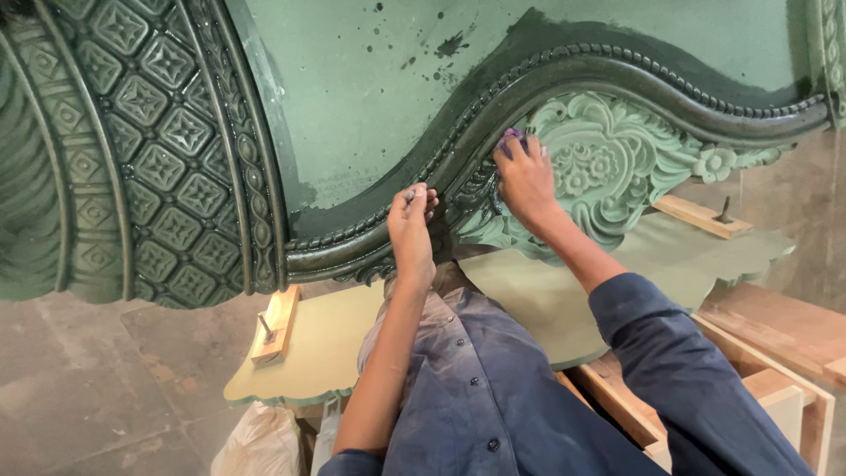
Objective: The person cleans a large, ornate green decorative panel using a purple cloth. They repeatedly dip the cloth into a metal container of liquid and wipe the intricate carved details of the panel's surface.
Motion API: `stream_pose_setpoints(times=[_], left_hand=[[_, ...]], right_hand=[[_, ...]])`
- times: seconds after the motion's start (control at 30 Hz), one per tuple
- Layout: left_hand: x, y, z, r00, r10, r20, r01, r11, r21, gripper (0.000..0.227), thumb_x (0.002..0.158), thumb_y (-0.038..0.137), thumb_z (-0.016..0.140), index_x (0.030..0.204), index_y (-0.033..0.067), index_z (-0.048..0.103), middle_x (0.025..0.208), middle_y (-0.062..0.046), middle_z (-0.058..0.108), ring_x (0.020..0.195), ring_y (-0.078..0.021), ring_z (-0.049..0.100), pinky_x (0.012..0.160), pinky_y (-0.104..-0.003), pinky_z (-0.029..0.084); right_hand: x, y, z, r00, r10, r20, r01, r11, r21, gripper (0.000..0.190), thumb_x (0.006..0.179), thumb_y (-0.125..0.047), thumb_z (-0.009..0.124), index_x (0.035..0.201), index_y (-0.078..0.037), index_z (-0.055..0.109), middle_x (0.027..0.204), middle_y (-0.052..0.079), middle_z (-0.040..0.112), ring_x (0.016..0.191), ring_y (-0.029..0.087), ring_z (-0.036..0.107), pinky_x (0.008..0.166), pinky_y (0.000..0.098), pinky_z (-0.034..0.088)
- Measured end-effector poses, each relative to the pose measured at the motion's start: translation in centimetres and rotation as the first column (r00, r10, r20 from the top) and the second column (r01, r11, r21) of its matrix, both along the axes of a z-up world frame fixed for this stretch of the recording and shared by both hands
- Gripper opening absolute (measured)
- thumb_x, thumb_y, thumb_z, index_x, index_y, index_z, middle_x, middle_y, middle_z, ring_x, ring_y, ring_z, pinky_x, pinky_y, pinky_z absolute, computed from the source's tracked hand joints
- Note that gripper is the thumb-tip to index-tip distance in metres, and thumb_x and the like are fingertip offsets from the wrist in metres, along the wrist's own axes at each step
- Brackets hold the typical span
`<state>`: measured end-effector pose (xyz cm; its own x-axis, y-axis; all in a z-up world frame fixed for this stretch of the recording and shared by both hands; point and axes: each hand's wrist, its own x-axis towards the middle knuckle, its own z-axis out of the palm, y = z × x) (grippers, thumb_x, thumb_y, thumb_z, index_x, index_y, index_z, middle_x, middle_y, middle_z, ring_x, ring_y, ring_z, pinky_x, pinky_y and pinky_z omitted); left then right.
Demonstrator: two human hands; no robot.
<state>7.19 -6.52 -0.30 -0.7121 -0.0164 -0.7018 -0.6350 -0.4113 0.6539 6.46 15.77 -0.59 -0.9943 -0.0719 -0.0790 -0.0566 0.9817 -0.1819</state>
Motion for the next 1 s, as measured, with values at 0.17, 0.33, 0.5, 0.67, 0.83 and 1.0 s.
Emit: stream_pose_setpoints(times=[0.17, 0.33, 0.5, 0.67, 0.83, 1.0], left_hand=[[-0.2, 1.0, -0.1, 0.999, -0.043, -0.019, 0.044, 0.999, 0.031, 0.022, 0.103, 0.021, 0.061, 0.112, 0.0016, 0.067, 0.102, -0.006, 0.072, 0.09, -0.012, 0.065, 0.082, -0.026, 0.051], [-0.5, 1.5, 1.1, 0.996, -0.087, 0.017, 0.087, 0.996, -0.006, 0.022, 0.102, 0.021, 0.061, 0.113, 0.0031, 0.067, 0.101, -0.005, 0.071, 0.091, -0.0119, 0.066, 0.082, -0.026, 0.052], [0.0, 0.8, 1.4, 0.994, -0.106, -0.03, 0.106, 0.994, 0.011, 0.023, 0.103, 0.021, 0.059, 0.114, 0.0027, 0.067, 0.102, -0.006, 0.072, 0.092, -0.0127, 0.066, 0.082, -0.026, 0.051], [-0.1, 1.0, 1.3, 0.99, -0.143, -0.015, 0.143, 0.99, 0.001, 0.023, 0.104, 0.021, 0.058, 0.115, 0.0025, 0.067, 0.104, -0.007, 0.071, 0.093, -0.0133, 0.066, 0.083, -0.026, 0.05], [0.5, 0.8, 1.5, 0.987, -0.163, -0.004, 0.163, 0.986, -0.015, 0.024, 0.103, 0.021, 0.058, 0.116, 0.0029, 0.066, 0.105, -0.006, 0.071, 0.093, -0.0126, 0.066, 0.082, -0.026, 0.05], [1.1, 0.2, 2.2, 0.992, -0.123, 0.002, 0.123, 0.992, -0.016, 0.023, 0.104, 0.02, 0.058, 0.115, 0.0012, 0.065, 0.104, -0.007, 0.071, 0.092, -0.0116, 0.065, 0.08, -0.025, 0.05]], right_hand=[[-0.2, -0.6, -0.3, 0.989, -0.021, 0.144, 0.01, 0.997, 0.077, 0.035, 0.075, -0.007, 0.072, 0.11, -0.006, 0.071, 0.129, 0.016, 0.058, 0.122, 0.04, 0.053, 0.097, 0.0521, 0.048], [0.5, 1.0, 0.3, 0.952, -0.287, 0.104, 0.295, 0.952, -0.077, 0.035, 0.08, -0.003, 0.068, 0.114, -0.006, 0.072, 0.13, 0.013, 0.06, 0.115, 0.039, 0.055, 0.094, 0.0508, 0.049], [7.9, -6.0, 2.4, 0.968, -0.247, 0.044, 0.25, 0.961, -0.116, 0.046, 0.069, 0.0, 0.067, 0.115, -0.001, 0.072, 0.124, 0.017, 0.064, 0.109, 0.039, 0.058, 0.087, 0.0483, 0.05], [8.6, -4.4, 2.4, 0.942, -0.171, 0.289, 0.307, 0.788, -0.533, 0.044, 0.066, -0.001, 0.066, 0.109, -0.007, 0.073, 0.106, 0.012, 0.068, 0.102, 0.033, 0.062, 0.091, 0.0435, 0.052], [4.5, 0.8, 0.4, 0.939, -0.341, 0.049, 0.334, 0.865, -0.374, 0.036, 0.078, -0.003, 0.069, 0.114, -0.007, 0.072, 0.115, 0.015, 0.066, 0.108, 0.038, 0.059, 0.092, 0.046, 0.051], [6.4, -3.8, 2.7, 0.946, -0.323, -0.001, 0.307, 0.898, -0.316, 0.041, 0.078, 0.002, 0.067, 0.117, -0.008, 0.073, 0.119, 0.014, 0.066, 0.105, 0.039, 0.057, 0.09, 0.0463, 0.05]])
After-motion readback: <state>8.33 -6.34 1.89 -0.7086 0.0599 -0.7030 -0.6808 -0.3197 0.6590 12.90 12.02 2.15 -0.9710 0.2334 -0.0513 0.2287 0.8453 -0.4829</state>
